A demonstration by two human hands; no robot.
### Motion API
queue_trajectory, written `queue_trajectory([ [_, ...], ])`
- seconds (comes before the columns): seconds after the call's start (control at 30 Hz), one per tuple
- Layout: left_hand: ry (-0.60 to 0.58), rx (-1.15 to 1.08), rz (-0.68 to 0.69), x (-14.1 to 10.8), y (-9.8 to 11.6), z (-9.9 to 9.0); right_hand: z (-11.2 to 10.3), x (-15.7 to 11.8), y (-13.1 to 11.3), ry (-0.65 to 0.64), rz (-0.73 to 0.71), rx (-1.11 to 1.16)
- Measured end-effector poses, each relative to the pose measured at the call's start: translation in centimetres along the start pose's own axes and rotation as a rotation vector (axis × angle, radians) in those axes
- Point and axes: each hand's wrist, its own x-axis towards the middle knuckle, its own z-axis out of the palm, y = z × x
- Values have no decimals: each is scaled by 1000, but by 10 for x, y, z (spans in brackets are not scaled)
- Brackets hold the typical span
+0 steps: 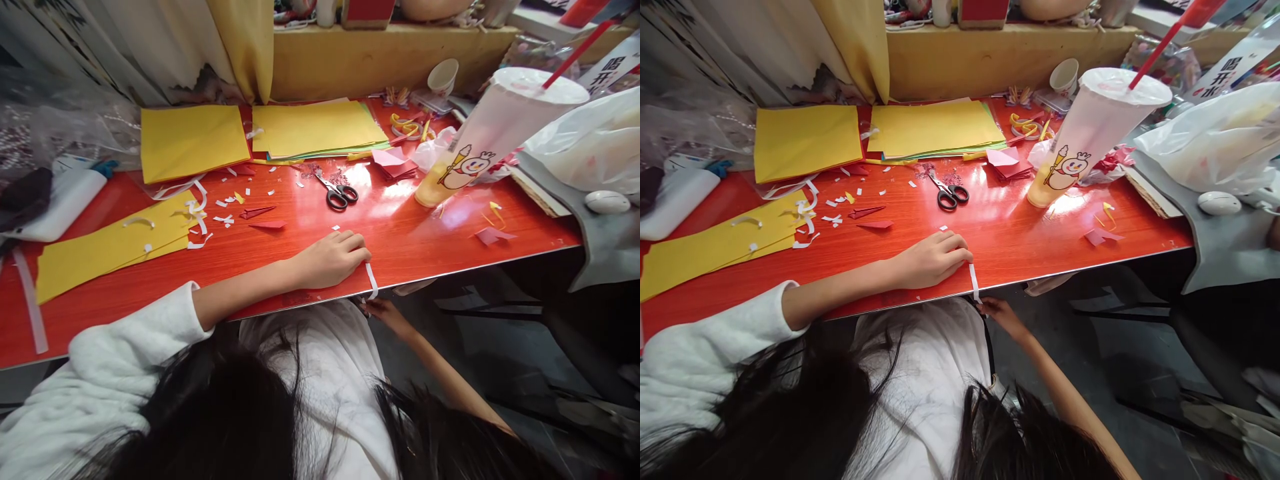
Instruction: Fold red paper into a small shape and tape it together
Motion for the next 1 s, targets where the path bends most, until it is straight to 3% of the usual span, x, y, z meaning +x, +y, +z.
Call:
queue_trajectory([
  [0.13,-10,-5,-8,-1,-1,1,-6,-4,-1,6,-33,52],
  [0.4,-21,-10,-23,0,-1,1,-9,-11,-7,-122,-60,96],
  [0.73,-2,-6,-11,-1,-1,3,-9,-19,-23,-243,-1,14],
  [1.0,-40,-17,-20,0,-1,0,-1,-15,-32,-167,-30,-33],
])
